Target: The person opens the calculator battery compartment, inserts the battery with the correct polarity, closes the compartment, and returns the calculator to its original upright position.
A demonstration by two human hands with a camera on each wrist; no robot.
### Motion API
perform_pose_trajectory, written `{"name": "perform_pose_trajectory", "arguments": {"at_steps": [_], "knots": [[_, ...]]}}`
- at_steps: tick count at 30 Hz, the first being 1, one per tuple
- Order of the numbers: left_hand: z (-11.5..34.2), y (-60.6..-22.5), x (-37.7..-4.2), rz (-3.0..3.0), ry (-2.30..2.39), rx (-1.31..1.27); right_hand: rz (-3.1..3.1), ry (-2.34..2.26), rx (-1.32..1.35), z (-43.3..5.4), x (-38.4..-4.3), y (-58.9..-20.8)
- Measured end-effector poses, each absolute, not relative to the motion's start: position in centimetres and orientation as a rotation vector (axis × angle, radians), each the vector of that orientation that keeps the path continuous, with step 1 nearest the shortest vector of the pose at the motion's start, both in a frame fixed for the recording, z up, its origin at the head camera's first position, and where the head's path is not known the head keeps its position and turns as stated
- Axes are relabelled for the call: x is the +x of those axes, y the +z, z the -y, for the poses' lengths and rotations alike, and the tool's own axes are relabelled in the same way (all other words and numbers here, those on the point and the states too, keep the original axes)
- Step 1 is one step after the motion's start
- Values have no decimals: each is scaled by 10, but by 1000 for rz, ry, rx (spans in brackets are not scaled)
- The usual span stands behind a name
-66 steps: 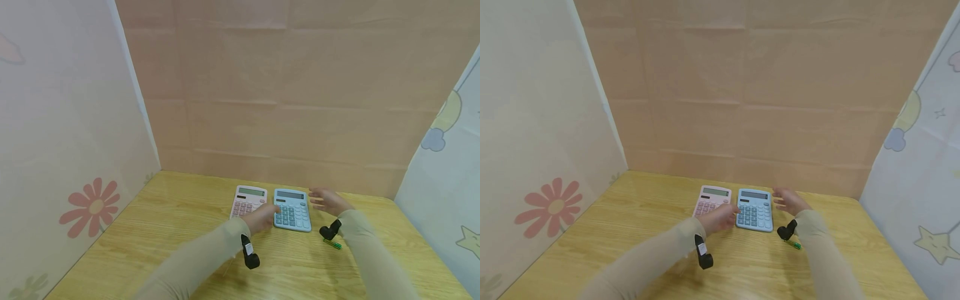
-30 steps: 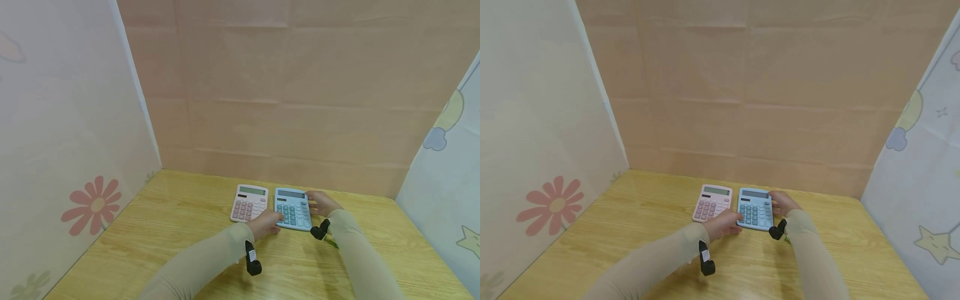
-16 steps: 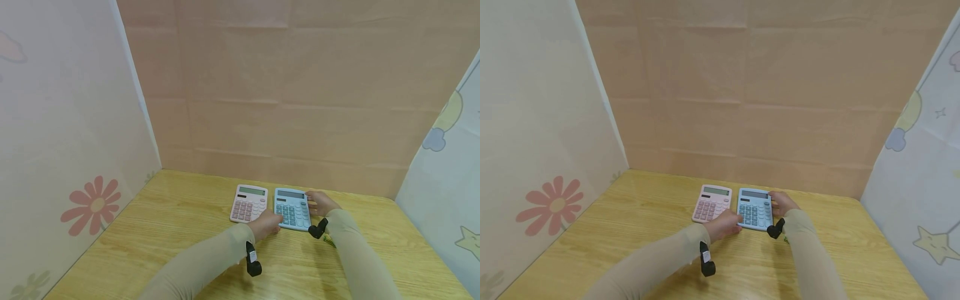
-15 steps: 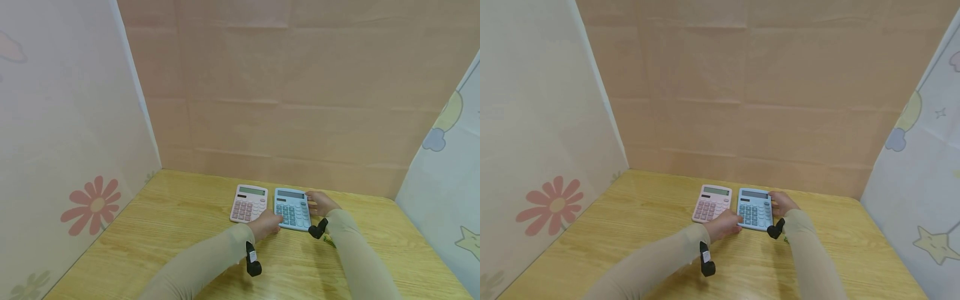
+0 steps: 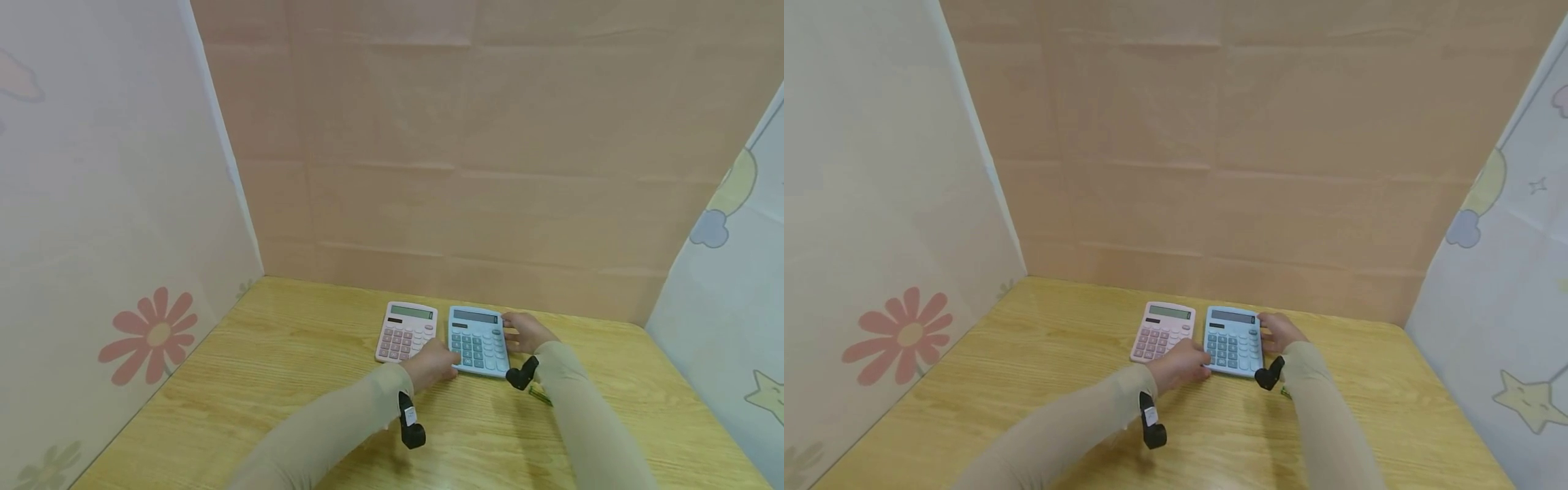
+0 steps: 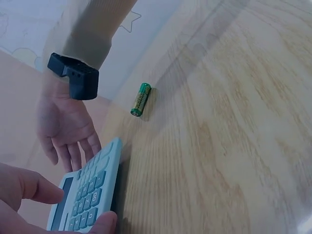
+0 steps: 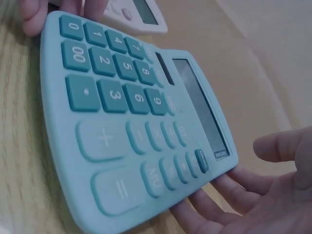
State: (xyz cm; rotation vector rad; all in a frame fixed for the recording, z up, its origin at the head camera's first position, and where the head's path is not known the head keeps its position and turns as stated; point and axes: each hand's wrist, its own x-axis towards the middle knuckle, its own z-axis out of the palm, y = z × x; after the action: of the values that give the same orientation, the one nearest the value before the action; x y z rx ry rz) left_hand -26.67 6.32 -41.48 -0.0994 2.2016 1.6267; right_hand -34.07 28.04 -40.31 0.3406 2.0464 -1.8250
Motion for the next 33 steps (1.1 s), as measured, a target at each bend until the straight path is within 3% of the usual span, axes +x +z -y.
{"name": "perform_pose_trajectory", "arguments": {"at_steps": [17,33], "knots": [[-27,-399,-271,-2123,1790,-65,-2100,-1776,204,-276,-336,-385],[-14,-412,-275,-2131,1790,-146,-2177,-1744,137,-263,-328,-389]]}}
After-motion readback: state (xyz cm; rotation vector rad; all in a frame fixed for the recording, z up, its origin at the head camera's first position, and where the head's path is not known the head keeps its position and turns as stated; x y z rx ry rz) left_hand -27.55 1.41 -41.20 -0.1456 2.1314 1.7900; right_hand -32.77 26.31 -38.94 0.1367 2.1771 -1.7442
